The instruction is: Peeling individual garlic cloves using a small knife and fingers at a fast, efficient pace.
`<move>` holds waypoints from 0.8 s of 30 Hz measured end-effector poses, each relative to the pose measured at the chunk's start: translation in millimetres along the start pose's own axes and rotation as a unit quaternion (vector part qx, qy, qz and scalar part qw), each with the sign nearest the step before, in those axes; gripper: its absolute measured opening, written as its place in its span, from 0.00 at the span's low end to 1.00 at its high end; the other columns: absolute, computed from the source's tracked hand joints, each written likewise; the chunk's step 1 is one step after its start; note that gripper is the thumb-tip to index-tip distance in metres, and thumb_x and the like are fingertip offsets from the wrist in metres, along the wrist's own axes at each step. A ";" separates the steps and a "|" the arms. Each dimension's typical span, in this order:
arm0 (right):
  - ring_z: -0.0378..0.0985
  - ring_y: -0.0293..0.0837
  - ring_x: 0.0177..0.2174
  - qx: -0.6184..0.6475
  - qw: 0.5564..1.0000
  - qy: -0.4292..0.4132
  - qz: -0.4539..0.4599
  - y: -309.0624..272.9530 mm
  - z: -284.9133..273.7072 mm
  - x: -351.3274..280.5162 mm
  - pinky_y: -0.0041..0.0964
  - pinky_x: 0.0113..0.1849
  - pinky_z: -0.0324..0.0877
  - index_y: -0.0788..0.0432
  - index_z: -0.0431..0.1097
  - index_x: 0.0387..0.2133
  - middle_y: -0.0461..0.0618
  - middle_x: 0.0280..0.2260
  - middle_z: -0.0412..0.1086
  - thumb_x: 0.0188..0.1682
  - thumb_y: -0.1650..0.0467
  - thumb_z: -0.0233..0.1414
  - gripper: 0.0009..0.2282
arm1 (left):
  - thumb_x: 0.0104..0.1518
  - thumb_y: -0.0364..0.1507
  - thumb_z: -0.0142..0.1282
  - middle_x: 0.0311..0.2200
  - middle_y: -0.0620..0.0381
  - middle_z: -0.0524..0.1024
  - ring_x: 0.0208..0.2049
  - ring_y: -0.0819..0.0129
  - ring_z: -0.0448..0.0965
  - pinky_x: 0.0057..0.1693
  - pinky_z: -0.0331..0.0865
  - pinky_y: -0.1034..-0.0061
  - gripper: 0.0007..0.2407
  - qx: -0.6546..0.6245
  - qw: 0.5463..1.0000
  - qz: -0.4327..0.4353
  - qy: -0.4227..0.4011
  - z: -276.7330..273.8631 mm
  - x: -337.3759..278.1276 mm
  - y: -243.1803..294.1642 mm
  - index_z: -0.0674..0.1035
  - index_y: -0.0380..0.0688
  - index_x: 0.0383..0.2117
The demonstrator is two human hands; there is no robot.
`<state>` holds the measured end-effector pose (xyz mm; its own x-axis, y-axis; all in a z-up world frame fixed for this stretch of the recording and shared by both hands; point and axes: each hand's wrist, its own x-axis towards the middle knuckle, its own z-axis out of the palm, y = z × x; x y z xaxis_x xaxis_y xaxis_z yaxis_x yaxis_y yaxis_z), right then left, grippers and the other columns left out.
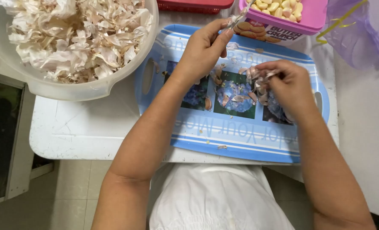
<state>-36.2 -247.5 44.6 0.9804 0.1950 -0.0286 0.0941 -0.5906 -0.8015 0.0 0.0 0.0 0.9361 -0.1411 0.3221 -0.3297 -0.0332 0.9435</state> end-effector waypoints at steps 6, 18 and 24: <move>0.72 0.60 0.50 -0.255 0.964 -0.069 0.037 44.7 -8.5 -9.4 0.55 0.52 0.65 0.60 0.76 0.44 0.63 0.49 0.70 0.60 0.62 0.51 0.13 | 0.71 0.38 0.46 0.21 0.66 0.71 0.27 0.79 0.76 0.40 0.71 0.78 0.15 -0.003 1.000 0.001 0.003 1.0 0.0 -1.4 0.78 0.51 0.57; 0.78 0.55 0.42 -0.146 0.965 -0.047 -0.213 28.7 49.9 -19.1 0.49 0.49 0.74 0.63 0.80 0.43 0.59 0.43 0.75 0.50 0.83 0.58 0.11 | 0.70 0.39 0.47 0.20 0.65 0.71 0.27 0.78 0.78 0.39 0.71 0.77 0.15 -0.022 1.000 0.000 0.010 -1.1 0.9 -0.8 0.79 0.49 0.56; 0.78 0.40 0.43 -0.016 0.999 0.014 -0.048 -98.2 6.8 5.3 0.44 0.47 0.78 0.54 0.73 0.39 0.49 0.48 0.78 0.64 0.66 0.54 0.06 | 0.68 0.37 0.48 0.21 0.66 0.71 0.25 0.80 0.76 0.32 0.65 0.79 0.11 -0.044 0.996 -0.005 0.073 -21.8 13.1 -17.8 0.81 0.50 0.46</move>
<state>-41.4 -183.2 119.1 0.9712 0.2294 0.0651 0.1928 -0.5947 -0.7805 20.8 20.3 -10.9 0.9493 0.0052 0.3144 -0.3142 0.0542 0.9478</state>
